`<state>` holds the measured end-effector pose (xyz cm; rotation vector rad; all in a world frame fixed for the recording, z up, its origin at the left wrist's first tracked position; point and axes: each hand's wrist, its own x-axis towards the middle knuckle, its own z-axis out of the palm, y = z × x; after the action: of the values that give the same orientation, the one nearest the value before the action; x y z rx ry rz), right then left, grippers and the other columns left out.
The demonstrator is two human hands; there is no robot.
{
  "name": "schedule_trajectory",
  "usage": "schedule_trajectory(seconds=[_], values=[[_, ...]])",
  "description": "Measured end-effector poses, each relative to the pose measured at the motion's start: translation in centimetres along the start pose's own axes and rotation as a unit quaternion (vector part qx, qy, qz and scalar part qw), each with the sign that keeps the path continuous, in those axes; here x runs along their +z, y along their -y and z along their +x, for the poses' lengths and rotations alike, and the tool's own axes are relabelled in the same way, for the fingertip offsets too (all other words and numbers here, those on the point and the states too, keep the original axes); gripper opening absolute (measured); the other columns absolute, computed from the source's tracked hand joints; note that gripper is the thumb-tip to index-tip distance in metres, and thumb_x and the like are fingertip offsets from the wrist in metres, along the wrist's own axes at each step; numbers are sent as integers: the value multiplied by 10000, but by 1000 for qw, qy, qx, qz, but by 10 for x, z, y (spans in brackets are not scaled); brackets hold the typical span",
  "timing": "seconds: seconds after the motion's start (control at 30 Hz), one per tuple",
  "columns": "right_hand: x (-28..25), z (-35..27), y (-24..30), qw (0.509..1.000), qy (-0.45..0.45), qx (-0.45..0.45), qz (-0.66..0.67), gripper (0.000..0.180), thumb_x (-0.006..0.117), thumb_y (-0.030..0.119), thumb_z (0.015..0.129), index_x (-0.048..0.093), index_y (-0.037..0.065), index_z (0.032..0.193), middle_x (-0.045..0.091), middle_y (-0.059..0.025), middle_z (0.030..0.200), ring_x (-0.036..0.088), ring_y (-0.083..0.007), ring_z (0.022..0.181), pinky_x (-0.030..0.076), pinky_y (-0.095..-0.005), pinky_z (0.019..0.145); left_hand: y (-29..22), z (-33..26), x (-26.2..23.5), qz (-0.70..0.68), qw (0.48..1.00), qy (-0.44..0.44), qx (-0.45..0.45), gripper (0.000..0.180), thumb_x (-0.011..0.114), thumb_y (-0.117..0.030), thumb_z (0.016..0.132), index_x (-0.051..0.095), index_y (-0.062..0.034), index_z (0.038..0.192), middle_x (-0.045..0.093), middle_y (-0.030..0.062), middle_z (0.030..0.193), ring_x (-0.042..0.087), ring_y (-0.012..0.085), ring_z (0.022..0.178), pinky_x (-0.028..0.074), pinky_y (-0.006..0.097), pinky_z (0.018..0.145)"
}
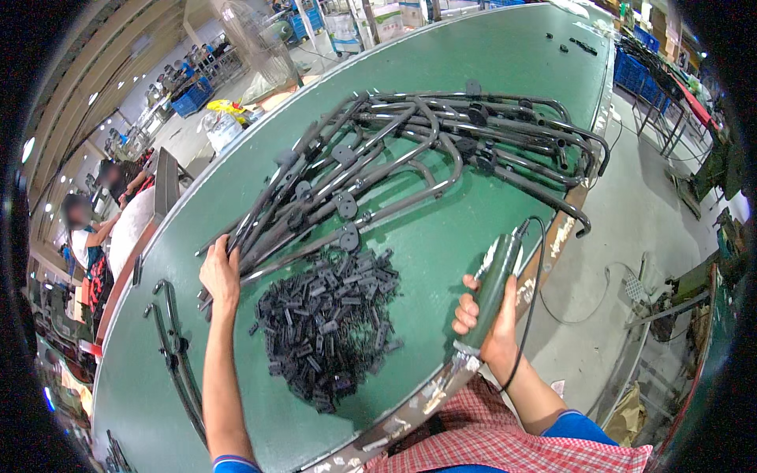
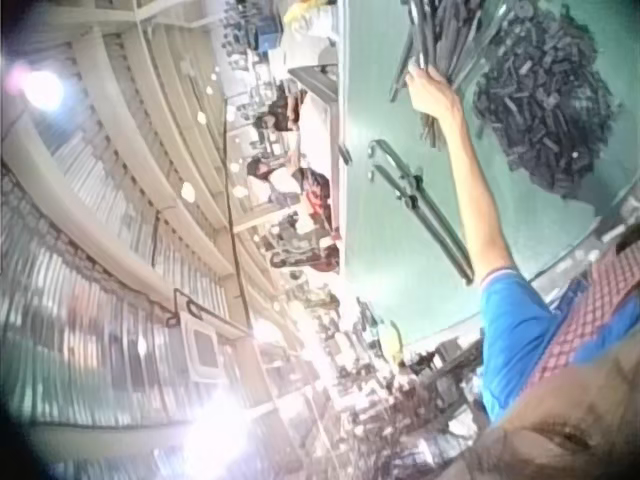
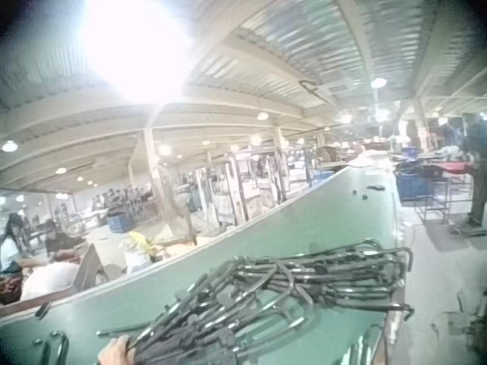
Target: The person uses a green power drill to attach small black plastic clips to curved metal wiper blade frames on a green workbench. The person repeatedly picks up a frame, aligns a clip, drives a screw with the drill, and places the assembled unit aside.
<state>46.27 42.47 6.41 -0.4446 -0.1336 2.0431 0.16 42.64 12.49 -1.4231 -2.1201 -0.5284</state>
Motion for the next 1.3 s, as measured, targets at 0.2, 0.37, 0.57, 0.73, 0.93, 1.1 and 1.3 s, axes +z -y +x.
schedule_trajectory(seconds=[0.2,0.37,0.57,0.73,0.93,1.1,1.3], values=[[-6,-3,0,1000,21,-18,-11,699,377,704,882,527,78,1156,394,-7,665,373,-127,572,322,-281,543,-32,-65,-21,-199,977,-21,-79,304,586,-181,914,596,-22,1173,654,192,881,650,306,758,489,357,688],[-14,-16,2,989,146,-13,8,729,370,725,868,507,72,1161,420,-3,619,404,-131,507,370,-292,501,-65,-194,-140,-334,902,223,-159,287,644,-99,860,630,18,1122,688,134,927,633,168,802,509,320,726],[-7,-19,-4,975,221,8,-28,857,422,770,807,469,45,1261,443,-23,602,425,-142,474,370,-308,465,-106,-262,-159,-326,884,332,-48,365,681,-139,839,611,-71,1190,665,170,902,652,323,761,517,368,671],[1,-33,-33,969,221,94,-55,1030,413,794,781,229,46,1464,530,-72,703,483,-159,498,422,-322,493,-103,-261,-151,-333,883,327,-44,354,677,-154,843,617,-103,1189,653,140,856,634,312,711,498,380,625],[-1,-38,-44,969,188,113,-116,1047,410,805,774,185,72,1487,546,-84,706,480,-162,467,399,-319,441,-109,-239,-156,-208,907,361,66,328,689,-174,816,635,-69,1122,626,125,923,595,296,887,481,391,723],[-4,-40,-43,971,182,116,-106,1040,406,798,785,176,66,1487,550,-82,706,490,-159,471,413,-317,450,-129,-192,-155,-299,890,344,16,306,676,-111,814,627,-31,1105,631,154,985,602,341,922,485,400,793],[-6,-38,-46,970,197,115,-90,1028,414,785,794,158,76,1492,548,-92,710,496,-163,484,424,-326,467,-160,-171,-70,-260,922,252,137,166,659,-76,784,616,-67,944,576,100,887,557,290,885,484,376,773]])
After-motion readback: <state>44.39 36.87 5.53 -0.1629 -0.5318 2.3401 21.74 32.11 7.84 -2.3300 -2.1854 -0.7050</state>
